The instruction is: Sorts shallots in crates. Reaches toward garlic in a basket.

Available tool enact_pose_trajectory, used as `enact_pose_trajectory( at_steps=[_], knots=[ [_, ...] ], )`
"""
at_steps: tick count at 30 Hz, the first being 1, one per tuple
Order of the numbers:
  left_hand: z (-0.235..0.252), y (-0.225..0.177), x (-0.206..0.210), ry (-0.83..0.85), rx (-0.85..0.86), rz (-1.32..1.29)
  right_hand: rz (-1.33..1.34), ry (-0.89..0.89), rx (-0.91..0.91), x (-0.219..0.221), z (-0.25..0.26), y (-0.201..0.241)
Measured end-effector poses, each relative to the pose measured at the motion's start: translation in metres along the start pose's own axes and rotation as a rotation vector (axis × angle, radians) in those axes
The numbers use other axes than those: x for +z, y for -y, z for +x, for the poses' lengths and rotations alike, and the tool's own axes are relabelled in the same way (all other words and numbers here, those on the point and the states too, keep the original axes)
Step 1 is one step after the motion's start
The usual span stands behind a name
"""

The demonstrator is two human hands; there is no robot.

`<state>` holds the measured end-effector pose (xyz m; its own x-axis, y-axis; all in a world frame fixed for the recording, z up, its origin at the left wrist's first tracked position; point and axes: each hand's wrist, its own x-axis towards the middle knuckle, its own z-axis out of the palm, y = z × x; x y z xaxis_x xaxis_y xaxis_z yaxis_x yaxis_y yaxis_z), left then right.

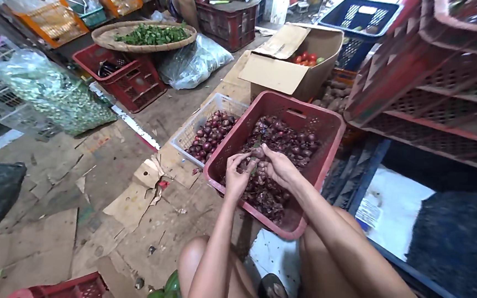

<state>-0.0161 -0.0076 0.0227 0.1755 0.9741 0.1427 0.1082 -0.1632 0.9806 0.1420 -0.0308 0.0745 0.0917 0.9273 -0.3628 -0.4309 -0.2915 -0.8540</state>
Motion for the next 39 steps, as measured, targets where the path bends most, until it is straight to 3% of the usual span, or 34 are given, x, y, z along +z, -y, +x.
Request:
enact_pose_trajectory(
  at_steps=[4, 6, 9, 12, 18, 22, 27, 32, 35, 39],
  knots=[
    [-0.001, -0.003, -0.002, 0.067, 0.01, -0.02, -0.015, 0.064, 0.071, 0.0, -0.003, 0.0],
    [-0.001, -0.004, -0.003, 0.114, 0.011, -0.037, -0.16, 0.056, 0.092, 0.001, -0.003, -0.003],
    [-0.003, 0.0, -0.001, 0.084, 0.007, -0.012, -0.404, 0.006, -0.077, -0.002, -0.003, -0.008],
    [-0.003, 0.006, 0.003, -0.018, -0.009, 0.033, -0.413, 0.116, -0.197, -0.004, -0.007, -0.006],
    [-0.007, 0.005, 0.009, -0.169, -0.005, 0.058, -0.563, -0.03, -0.461, 0.002, -0.003, -0.02],
    [-0.008, 0.008, 0.01, -0.112, 0.059, 0.059, -0.617, -0.153, -0.454, 0.009, -0.006, -0.026],
    [-0.006, 0.008, 0.011, -0.019, 0.101, 0.017, -0.576, -0.253, -0.299, 0.0, 0.005, -0.024],
    [-0.001, 0.013, 0.003, -0.109, 0.125, 0.215, -0.753, -0.068, -0.483, 0.004, -0.011, -0.014],
    [-0.004, 0.01, 0.001, -0.103, 0.129, 0.353, -0.819, -0.118, -0.542, 0.008, -0.015, -0.017],
    [-0.003, 0.014, 0.001, -0.088, 0.121, 0.285, -0.835, -0.156, -0.668, 0.007, -0.011, -0.015]
  ],
)
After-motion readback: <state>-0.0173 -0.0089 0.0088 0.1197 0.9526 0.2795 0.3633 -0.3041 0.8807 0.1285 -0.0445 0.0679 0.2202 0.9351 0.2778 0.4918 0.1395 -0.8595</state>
